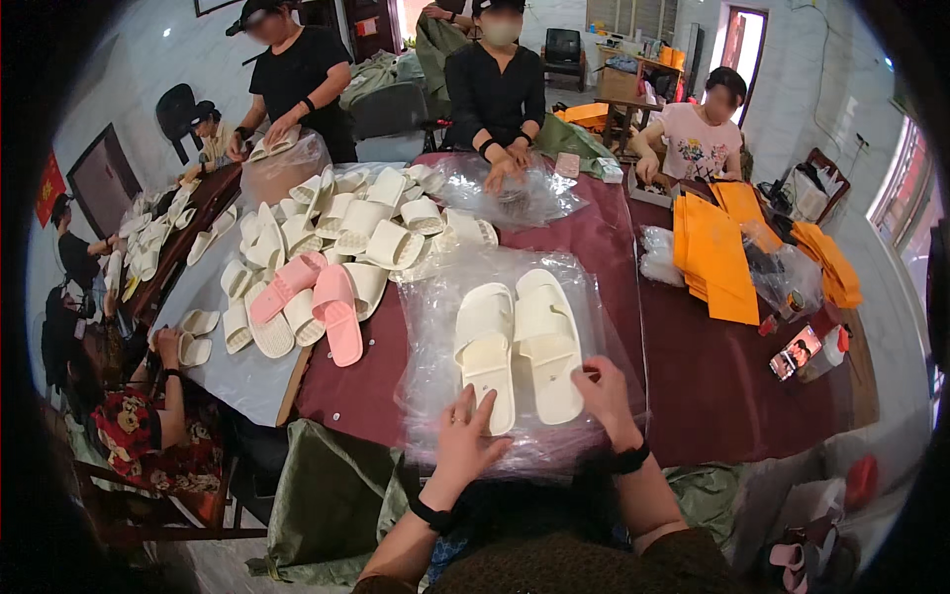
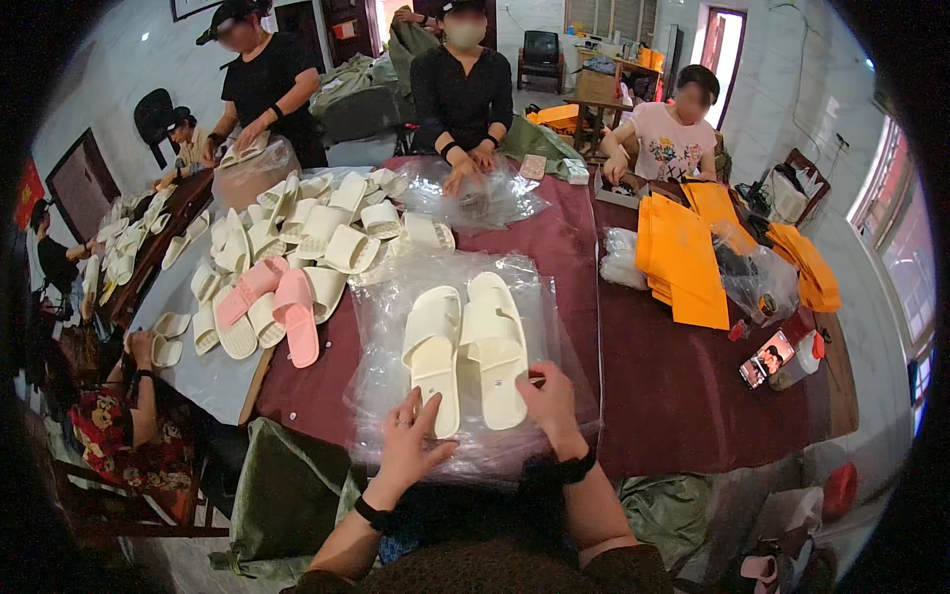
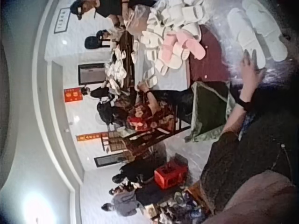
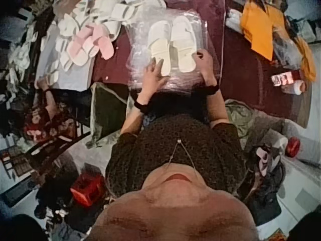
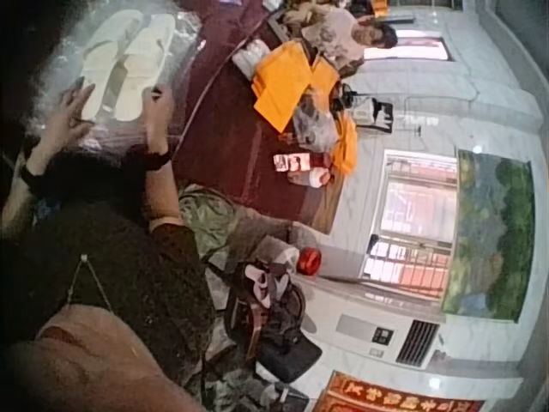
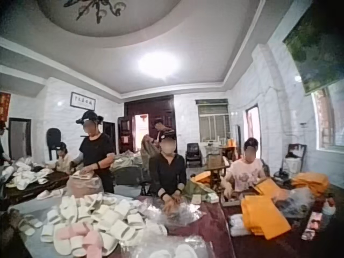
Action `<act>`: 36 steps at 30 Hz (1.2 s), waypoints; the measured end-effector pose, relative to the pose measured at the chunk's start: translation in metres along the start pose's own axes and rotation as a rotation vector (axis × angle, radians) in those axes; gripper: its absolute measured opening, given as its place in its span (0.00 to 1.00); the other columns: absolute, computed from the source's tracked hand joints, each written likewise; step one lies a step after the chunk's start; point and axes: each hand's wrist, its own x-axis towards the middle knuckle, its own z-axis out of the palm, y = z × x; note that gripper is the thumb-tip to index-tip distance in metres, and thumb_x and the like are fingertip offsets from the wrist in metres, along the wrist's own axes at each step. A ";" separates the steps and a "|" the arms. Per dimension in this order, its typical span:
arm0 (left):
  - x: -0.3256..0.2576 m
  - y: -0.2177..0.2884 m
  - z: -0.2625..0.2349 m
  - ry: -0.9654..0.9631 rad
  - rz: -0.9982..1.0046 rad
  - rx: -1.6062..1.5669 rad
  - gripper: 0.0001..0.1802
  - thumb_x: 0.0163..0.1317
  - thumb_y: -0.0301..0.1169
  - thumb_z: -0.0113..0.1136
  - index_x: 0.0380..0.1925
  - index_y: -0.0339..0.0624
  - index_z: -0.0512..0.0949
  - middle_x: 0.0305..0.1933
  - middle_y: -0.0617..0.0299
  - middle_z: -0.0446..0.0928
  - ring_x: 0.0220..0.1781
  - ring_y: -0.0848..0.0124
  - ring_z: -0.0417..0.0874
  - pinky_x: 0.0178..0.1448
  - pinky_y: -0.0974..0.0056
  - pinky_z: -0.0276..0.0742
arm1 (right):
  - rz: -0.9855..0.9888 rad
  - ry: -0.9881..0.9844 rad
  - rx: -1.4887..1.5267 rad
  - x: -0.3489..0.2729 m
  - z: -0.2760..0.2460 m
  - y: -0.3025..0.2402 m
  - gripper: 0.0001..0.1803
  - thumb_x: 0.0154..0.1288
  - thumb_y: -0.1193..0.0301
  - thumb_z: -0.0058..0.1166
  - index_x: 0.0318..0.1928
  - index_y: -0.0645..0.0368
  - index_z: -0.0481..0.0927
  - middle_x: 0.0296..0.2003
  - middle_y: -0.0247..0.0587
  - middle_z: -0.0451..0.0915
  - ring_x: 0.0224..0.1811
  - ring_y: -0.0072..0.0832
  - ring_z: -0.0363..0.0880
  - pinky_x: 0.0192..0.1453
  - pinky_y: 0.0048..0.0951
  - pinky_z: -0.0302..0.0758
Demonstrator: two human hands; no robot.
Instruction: Packing pairs of slippers into plastic bags and then into a large sack in a workshop.
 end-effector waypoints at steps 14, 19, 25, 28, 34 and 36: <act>0.007 0.006 0.002 -0.132 0.039 0.209 0.46 0.52 0.49 0.69 0.72 0.59 0.61 0.75 0.40 0.52 0.65 0.39 0.62 0.67 0.43 0.63 | -0.376 -0.072 -0.550 -0.005 0.008 -0.039 0.18 0.61 0.57 0.60 0.38 0.61 0.82 0.35 0.52 0.82 0.40 0.50 0.81 0.46 0.46 0.75; 0.003 0.002 0.005 -0.126 0.096 0.236 0.45 0.53 0.49 0.68 0.72 0.60 0.61 0.78 0.42 0.48 0.65 0.41 0.62 0.66 0.42 0.64 | -0.468 -0.067 -0.740 0.029 0.063 -0.031 0.26 0.64 0.50 0.56 0.36 0.65 0.83 0.35 0.55 0.82 0.36 0.49 0.83 0.41 0.44 0.78; -0.001 -0.003 0.007 -0.101 0.157 0.227 0.47 0.53 0.50 0.68 0.73 0.63 0.59 0.79 0.44 0.46 0.67 0.42 0.62 0.64 0.41 0.64 | -0.358 -0.035 -0.720 0.041 0.086 -0.029 0.29 0.65 0.48 0.53 0.25 0.64 0.84 0.21 0.53 0.81 0.24 0.49 0.81 0.35 0.42 0.79; -0.003 0.000 0.006 -0.097 0.169 0.243 0.43 0.56 0.53 0.65 0.71 0.59 0.63 0.78 0.42 0.48 0.67 0.43 0.62 0.65 0.42 0.64 | -0.368 0.040 -0.571 0.045 0.081 -0.023 0.28 0.66 0.51 0.52 0.23 0.64 0.83 0.19 0.54 0.79 0.23 0.50 0.81 0.35 0.43 0.78; -0.015 -0.013 0.022 -0.043 0.105 0.190 0.40 0.57 0.56 0.64 0.68 0.55 0.68 0.74 0.38 0.55 0.69 0.42 0.63 0.66 0.43 0.62 | -0.237 0.276 -0.320 0.053 0.025 -0.016 0.27 0.68 0.54 0.54 0.24 0.69 0.81 0.22 0.58 0.79 0.24 0.46 0.80 0.32 0.44 0.72; -0.015 -0.010 0.022 -0.026 0.101 0.253 0.39 0.56 0.55 0.64 0.66 0.55 0.70 0.73 0.37 0.58 0.69 0.42 0.64 0.65 0.43 0.61 | -0.189 0.374 0.010 0.052 0.003 -0.005 0.28 0.71 0.55 0.53 0.24 0.70 0.78 0.21 0.47 0.78 0.22 0.33 0.75 0.29 0.36 0.69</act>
